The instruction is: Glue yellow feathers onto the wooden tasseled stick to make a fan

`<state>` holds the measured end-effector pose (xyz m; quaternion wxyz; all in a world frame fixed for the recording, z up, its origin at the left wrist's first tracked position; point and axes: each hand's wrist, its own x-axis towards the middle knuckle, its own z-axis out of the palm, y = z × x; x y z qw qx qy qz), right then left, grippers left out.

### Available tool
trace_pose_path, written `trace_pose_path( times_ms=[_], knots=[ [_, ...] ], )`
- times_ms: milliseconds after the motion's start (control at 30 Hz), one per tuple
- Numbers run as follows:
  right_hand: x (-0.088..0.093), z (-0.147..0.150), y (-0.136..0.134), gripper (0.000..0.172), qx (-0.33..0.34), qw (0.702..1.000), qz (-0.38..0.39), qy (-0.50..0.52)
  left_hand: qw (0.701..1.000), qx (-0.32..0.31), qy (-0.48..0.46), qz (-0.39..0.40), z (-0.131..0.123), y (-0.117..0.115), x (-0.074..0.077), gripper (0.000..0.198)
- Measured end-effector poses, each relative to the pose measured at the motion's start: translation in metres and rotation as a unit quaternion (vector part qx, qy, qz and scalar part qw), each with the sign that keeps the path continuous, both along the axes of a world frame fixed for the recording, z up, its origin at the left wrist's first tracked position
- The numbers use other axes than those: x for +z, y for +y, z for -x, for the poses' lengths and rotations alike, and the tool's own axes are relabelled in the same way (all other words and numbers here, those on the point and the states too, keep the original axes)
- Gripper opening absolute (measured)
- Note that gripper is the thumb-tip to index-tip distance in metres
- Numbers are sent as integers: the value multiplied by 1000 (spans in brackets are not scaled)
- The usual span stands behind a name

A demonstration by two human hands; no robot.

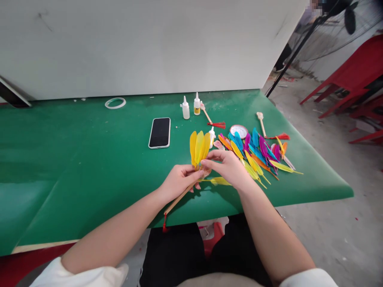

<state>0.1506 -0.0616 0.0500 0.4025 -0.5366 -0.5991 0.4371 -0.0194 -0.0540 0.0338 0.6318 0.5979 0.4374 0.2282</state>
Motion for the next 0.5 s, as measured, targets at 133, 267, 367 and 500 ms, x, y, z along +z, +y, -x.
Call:
trace_pose_path(
  times_ms=[133, 267, 367, 500],
  knots=[
    [13, -1, -10, 13, -144, 981, -123, -49, 994, 79, -70, 27, 0, 4, -5, 36],
    [25, 3, -28, 17, -209, 959, -184, -55, 965, 217, -150, -3, 1, 12, -8, 32],
    [13, 13, -30, 26, -62, 996, -43, -52, 938, 263, -224, -27, 0, 17, -9, 28],
    [-18, 34, -15, 33, -29, 997, 53, 54, 920, 274, -276, -50, -2, 17, -10, 26]
  ],
)
